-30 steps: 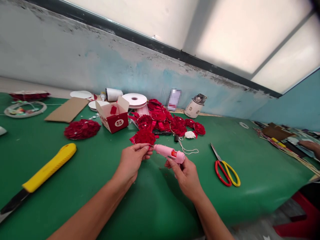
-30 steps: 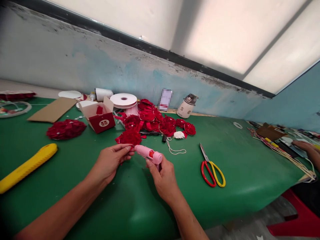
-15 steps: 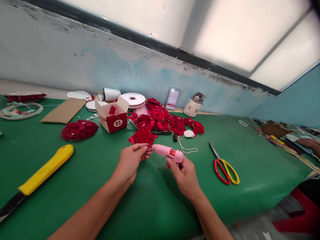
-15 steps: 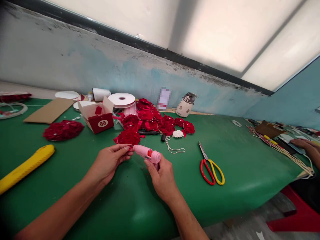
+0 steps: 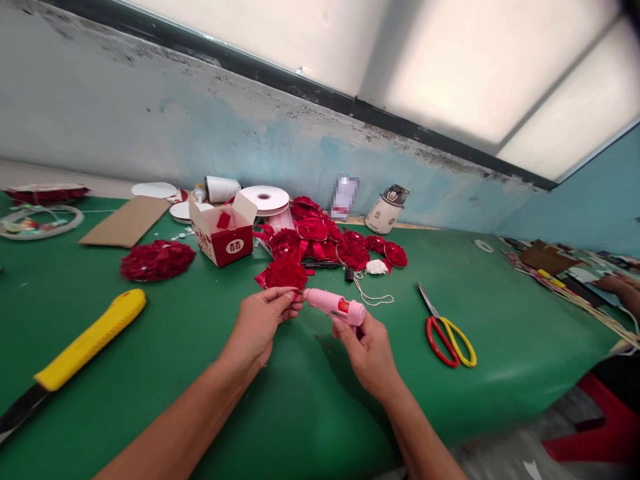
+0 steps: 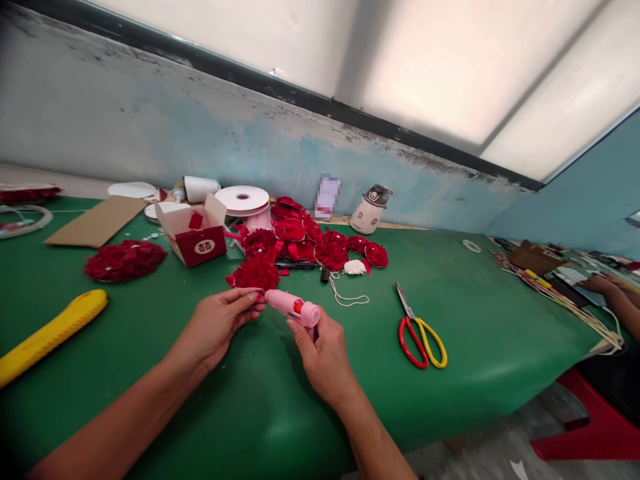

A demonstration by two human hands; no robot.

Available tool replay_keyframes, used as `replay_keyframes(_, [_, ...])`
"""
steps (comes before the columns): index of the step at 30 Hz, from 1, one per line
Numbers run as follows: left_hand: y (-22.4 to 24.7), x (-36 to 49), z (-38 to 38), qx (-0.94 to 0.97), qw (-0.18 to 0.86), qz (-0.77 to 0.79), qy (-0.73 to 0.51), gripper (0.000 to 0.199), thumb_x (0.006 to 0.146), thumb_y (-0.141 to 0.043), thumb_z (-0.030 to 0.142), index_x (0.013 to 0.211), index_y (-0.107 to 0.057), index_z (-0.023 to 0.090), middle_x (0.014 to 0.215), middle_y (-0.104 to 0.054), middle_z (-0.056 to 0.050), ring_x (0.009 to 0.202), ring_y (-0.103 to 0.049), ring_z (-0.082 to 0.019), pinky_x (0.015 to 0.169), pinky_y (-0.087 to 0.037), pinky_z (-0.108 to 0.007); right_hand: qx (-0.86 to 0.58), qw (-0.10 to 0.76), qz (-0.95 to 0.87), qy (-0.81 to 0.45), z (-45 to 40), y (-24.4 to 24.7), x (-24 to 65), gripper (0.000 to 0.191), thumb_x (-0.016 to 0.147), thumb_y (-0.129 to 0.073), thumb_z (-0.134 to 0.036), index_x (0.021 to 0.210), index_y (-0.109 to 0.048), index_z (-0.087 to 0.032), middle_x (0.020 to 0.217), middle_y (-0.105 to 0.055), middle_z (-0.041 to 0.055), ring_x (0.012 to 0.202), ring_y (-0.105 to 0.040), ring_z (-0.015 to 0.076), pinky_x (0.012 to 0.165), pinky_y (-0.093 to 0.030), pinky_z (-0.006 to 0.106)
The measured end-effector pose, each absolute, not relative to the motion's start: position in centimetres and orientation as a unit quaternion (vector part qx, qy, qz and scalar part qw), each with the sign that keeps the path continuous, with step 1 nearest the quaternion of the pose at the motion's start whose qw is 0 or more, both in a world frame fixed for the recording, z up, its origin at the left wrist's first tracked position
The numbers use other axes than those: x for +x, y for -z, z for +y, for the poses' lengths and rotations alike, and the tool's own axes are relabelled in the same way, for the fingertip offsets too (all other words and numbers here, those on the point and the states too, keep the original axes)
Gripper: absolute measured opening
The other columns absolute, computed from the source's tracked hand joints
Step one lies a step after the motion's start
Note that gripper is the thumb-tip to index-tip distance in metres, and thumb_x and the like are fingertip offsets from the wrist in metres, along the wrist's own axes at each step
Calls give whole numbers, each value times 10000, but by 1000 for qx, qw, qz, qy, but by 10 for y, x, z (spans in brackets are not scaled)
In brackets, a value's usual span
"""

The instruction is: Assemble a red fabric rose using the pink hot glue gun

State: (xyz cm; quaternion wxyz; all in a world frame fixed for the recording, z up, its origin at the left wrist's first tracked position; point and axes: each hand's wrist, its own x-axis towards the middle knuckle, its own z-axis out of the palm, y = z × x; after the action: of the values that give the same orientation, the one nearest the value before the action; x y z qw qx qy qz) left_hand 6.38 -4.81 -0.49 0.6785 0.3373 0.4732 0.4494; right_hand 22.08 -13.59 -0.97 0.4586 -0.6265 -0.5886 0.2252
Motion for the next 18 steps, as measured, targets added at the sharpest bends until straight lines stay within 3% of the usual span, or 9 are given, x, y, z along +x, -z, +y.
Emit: replay_keyframes(18, [5,64,-48,335,681,476,-445,113,709,-628,111,799,-681,69,697,-679,-60,616,-625,-117,615,-494,-222,-617,454,-611,-200,-136,12,224,188,857,-529,-316,881,-594,-142,634,-543,-10,548,-438,108,524,-354,224])
